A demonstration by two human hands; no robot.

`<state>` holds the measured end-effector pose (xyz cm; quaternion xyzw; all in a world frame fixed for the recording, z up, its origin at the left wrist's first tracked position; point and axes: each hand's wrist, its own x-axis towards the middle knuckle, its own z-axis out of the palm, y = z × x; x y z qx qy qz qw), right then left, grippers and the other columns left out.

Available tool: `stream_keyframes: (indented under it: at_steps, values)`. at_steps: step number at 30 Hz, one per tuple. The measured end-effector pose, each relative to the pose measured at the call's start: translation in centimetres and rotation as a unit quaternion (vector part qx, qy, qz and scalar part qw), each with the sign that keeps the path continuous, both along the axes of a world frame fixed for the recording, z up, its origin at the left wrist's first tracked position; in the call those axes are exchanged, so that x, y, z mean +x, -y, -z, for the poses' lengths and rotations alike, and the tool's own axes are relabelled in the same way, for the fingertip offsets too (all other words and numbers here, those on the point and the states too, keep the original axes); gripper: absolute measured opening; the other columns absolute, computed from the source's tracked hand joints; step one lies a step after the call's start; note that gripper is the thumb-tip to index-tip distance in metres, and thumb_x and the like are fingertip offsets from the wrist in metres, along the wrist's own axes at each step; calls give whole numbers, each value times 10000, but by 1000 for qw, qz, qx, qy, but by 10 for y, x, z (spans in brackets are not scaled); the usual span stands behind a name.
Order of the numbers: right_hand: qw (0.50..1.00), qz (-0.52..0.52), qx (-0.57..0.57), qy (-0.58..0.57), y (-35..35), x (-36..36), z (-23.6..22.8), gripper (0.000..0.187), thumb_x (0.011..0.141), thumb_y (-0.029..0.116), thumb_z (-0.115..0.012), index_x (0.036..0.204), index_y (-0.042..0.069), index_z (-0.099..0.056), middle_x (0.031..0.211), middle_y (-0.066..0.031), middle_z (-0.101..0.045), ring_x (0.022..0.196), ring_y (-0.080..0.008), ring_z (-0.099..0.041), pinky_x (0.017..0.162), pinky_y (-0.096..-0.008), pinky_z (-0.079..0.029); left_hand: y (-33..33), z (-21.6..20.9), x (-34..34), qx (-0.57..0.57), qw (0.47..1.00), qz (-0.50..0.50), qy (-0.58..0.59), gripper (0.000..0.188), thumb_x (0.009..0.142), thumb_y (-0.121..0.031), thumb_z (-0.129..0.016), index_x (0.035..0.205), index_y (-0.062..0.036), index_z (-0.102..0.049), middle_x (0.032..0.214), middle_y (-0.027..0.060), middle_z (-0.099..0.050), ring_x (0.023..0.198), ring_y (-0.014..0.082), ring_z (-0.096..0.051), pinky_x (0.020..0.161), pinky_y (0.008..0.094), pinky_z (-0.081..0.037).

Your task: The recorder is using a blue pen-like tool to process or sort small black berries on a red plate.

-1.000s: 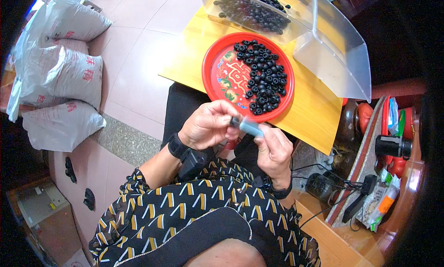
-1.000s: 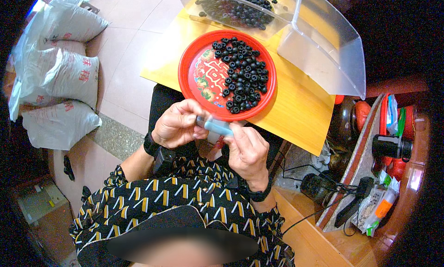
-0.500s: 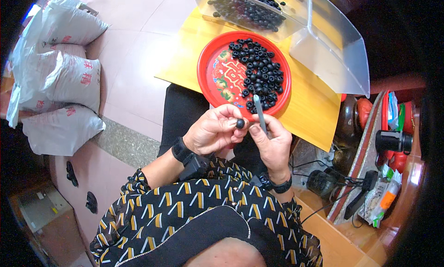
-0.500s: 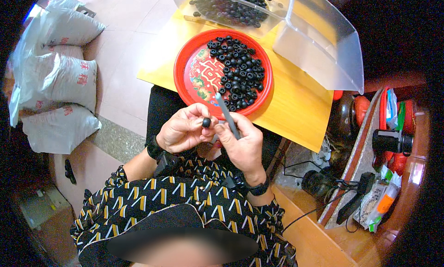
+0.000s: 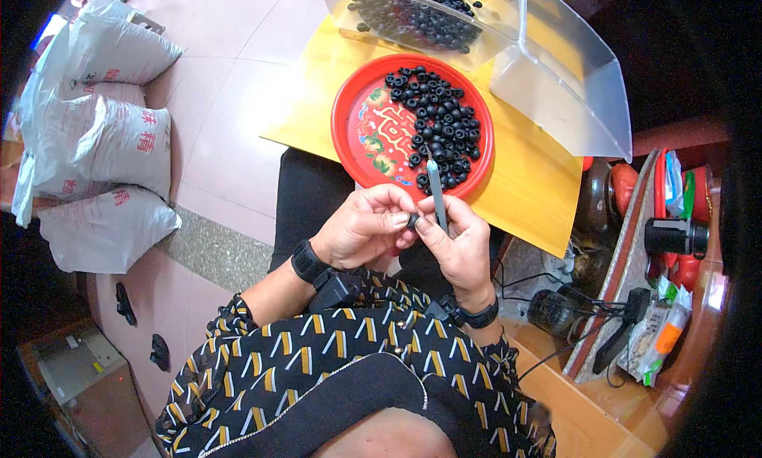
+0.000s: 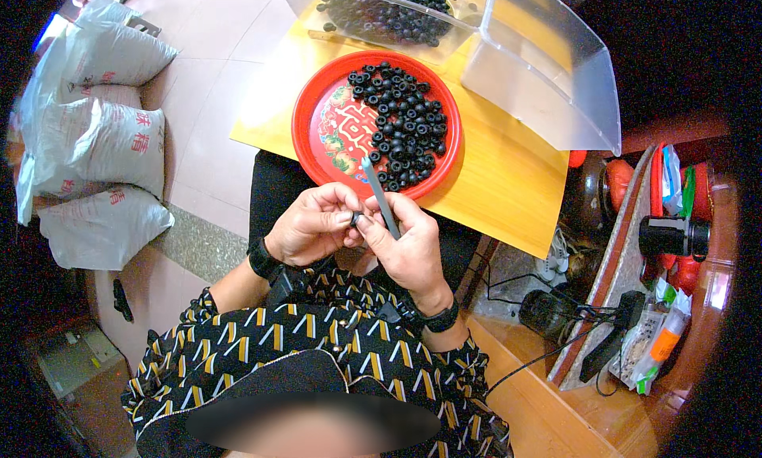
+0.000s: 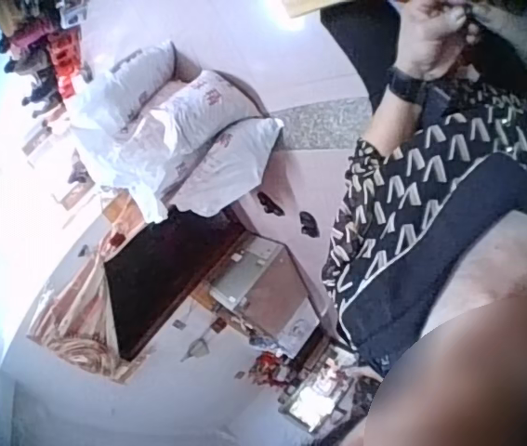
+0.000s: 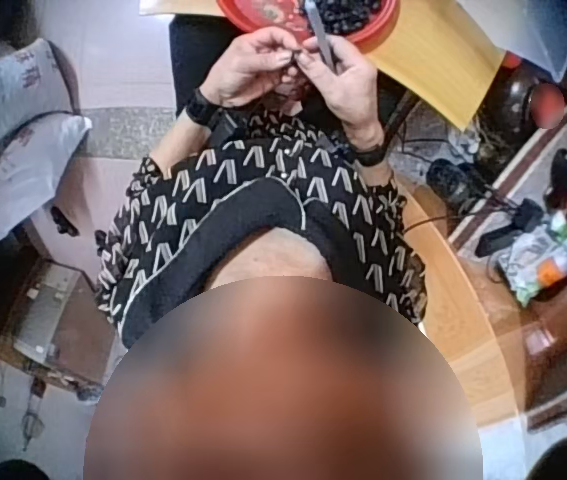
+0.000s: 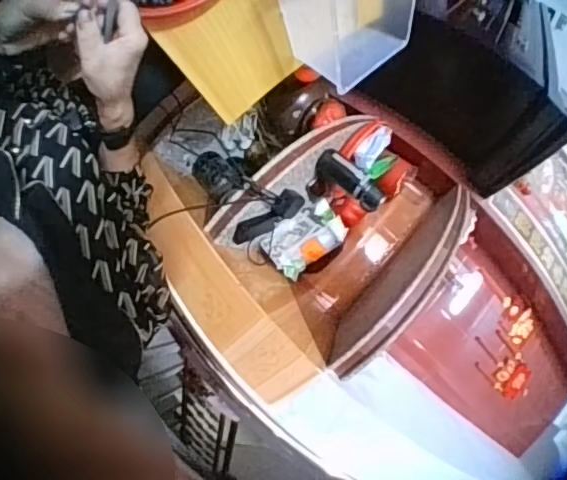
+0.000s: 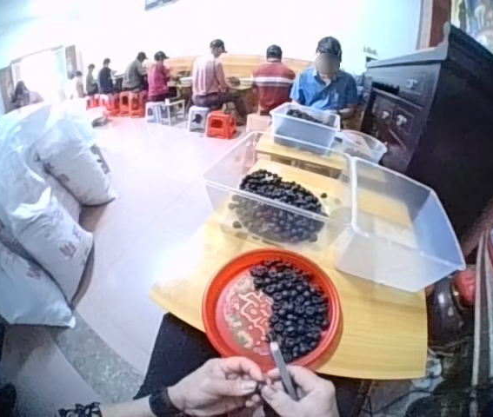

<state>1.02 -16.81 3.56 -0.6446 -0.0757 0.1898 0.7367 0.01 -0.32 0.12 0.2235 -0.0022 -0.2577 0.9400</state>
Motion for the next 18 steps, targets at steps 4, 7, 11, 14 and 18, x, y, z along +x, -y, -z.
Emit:
stream_keyframes:
  at_steps: [4, 7, 11, 14, 18]
  values:
    - [1000, 5, -3, 17, 2, 1, -2, 214, 842, 41, -576, 1027, -57, -531, 802, -37, -597, 718, -77, -586, 652, -204, -487, 0, -1, 2, -13, 1000, 6, -17, 116, 842, -29, -555, 958, -21, -554, 864, 76, -592, 739, 146, -572, 658, 269, -459]
    - [999, 34, -12, 36, 5, -2, -6, 212, 858, 58, -548, 1039, -54, -551, 794, -46, -600, 709, -86, -576, 650, -227, -480, 5, 2, 5, -59, 998, -6, 0, 157, 845, -56, -556, 997, -22, -537, 955, 108, -576, 798, 158, -548, 709, 272, -452]
    - [977, 57, -147, 146, 17, -7, 4, 216, 884, 104, -520, 1029, -46, -577, 756, -39, -567, 678, -89, -522, 621, -226, -430, 3, 8, 6, -31, 999, -35, 12, 215, 844, -59, -557, 1056, -29, -540, 978, 115, -565, 806, 184, -513, 715, 287, -433]
    - [972, 76, -163, 151, 18, -10, 6, 227, 892, 115, -514, 1041, -45, -578, 710, -16, -521, 649, -72, -470, 598, -202, -395, 4, 9, 6, -28, 999, -42, 1, 212, 843, -64, -560, 1051, -27, -540, 976, 113, -565, 802, 184, -513, 717, 285, -434]
    - [948, 88, -221, 212, 18, -10, 8, 197, 846, 90, -562, 995, -37, -585, 772, -121, -599, 639, -175, -568, 607, -271, -460, 5, 7, 5, -59, 997, -46, -33, 218, 834, -62, -573, 1048, -29, -543, 982, 113, -565, 819, 180, -522, 718, 284, -435]
